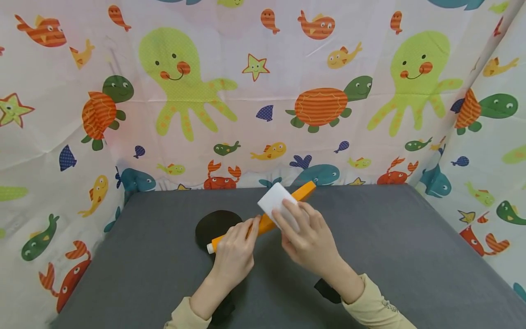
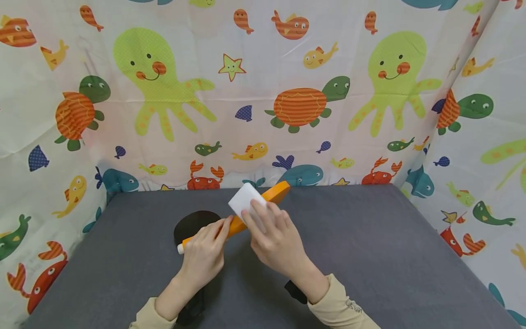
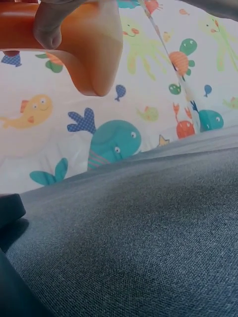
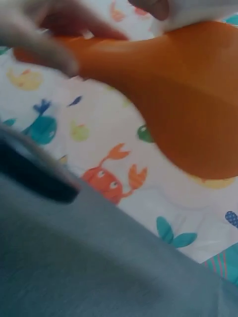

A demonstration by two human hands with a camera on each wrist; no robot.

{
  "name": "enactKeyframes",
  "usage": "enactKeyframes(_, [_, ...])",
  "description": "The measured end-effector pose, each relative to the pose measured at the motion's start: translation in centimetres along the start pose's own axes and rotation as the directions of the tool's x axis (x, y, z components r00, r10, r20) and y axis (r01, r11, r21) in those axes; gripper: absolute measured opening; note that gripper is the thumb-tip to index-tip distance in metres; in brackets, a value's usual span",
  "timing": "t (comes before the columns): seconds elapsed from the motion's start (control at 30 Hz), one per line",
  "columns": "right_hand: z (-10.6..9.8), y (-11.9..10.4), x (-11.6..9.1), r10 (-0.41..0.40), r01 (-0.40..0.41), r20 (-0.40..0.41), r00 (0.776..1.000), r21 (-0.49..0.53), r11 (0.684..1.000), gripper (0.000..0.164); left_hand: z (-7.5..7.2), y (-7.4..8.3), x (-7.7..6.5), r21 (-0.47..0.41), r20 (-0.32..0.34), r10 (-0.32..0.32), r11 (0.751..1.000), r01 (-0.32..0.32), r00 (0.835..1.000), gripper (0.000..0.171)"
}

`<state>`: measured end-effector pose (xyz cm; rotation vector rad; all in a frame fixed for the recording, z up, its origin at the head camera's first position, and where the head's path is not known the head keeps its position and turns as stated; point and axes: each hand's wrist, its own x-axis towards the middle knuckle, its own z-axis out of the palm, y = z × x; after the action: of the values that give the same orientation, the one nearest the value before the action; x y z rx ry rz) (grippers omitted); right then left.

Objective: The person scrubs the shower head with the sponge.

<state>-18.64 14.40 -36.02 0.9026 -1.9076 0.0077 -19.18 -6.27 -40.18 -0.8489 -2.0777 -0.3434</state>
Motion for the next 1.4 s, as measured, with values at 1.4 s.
enactKeyframes(1.4, [-1.9,2.8,1.3,0.661,-0.480,-0.097,0.744,0.610,0.630,0.041,-0.2,0.7,0.3,-0.730,0.043,-0.292,0.643,0.230,0.955,0.051])
